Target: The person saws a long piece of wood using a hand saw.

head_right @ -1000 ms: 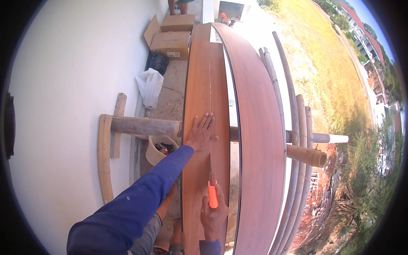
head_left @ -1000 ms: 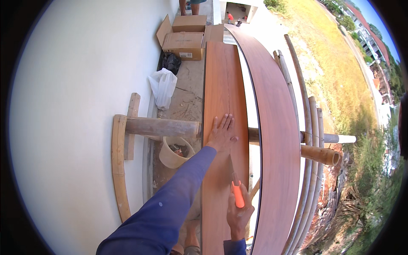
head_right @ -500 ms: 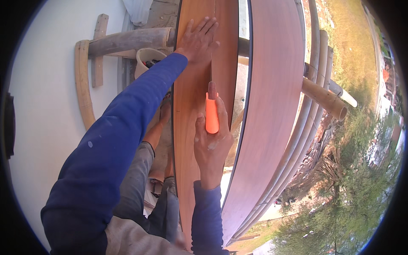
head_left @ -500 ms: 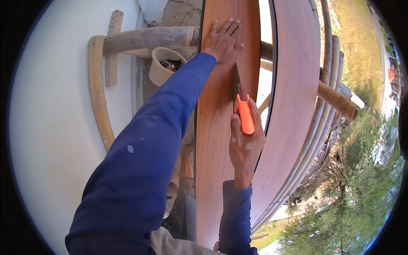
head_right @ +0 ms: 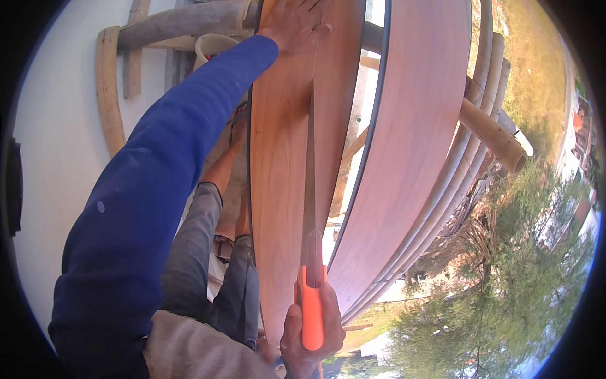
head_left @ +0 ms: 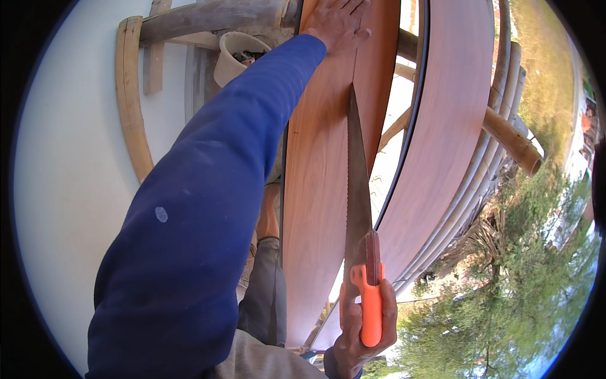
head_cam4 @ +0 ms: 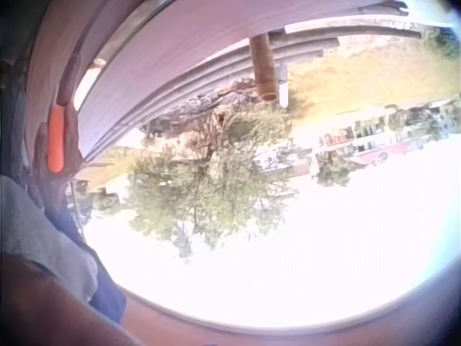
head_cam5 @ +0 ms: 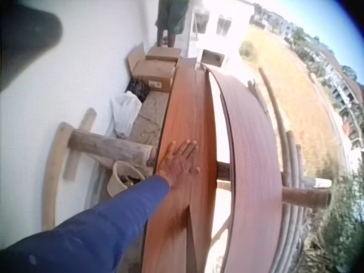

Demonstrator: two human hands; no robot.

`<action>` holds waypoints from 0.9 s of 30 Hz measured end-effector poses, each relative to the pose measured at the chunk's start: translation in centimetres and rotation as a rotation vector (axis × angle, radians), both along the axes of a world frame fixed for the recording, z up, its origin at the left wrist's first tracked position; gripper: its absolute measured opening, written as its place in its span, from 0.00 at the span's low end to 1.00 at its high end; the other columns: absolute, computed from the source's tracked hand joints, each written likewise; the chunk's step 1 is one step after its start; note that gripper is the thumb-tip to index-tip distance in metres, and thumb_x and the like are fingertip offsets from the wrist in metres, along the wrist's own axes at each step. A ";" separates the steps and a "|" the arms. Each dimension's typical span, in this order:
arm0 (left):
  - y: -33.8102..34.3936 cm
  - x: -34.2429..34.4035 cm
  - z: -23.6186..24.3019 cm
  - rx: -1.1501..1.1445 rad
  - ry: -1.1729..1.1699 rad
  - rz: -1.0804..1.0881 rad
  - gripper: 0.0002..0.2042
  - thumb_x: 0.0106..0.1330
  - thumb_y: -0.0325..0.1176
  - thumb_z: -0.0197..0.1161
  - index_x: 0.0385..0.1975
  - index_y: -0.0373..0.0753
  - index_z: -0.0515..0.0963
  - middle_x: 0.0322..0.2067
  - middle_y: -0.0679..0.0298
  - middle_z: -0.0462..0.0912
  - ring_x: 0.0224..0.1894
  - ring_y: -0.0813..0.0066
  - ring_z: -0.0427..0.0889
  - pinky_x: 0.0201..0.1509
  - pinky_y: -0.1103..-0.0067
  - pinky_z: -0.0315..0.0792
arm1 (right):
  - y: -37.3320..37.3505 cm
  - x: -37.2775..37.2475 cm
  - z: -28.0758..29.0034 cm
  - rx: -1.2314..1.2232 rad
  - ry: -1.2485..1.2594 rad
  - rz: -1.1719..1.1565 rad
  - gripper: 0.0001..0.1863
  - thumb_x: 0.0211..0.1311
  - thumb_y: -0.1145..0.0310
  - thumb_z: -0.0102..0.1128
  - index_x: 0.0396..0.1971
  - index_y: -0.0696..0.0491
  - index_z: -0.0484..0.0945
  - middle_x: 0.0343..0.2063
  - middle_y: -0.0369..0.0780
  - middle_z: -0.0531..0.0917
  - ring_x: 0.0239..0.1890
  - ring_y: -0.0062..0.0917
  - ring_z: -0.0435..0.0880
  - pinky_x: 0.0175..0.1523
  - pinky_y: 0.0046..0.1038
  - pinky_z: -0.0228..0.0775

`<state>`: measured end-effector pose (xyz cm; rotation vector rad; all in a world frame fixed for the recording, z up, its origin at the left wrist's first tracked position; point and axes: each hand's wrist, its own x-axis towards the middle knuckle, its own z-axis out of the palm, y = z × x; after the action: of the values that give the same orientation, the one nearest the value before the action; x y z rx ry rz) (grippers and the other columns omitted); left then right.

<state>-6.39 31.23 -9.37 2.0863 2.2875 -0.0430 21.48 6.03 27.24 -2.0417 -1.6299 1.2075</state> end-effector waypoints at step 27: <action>0.0 0.4 0.8 0.026 -0.128 -0.002 0.39 0.76 0.57 0.39 0.79 0.35 0.51 0.81 0.59 0.48 0.82 0.62 0.43 0.81 0.51 0.36 | 0.1 -0.5 -2.6 -0.036 0.075 -0.053 0.27 0.69 0.71 0.62 0.64 0.67 0.70 0.49 0.56 0.85 0.51 0.40 0.89 0.55 0.35 0.82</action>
<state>-5.99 31.26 -8.54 2.0393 2.2239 0.1179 20.99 6.12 24.59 -2.0218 -1.5211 1.2881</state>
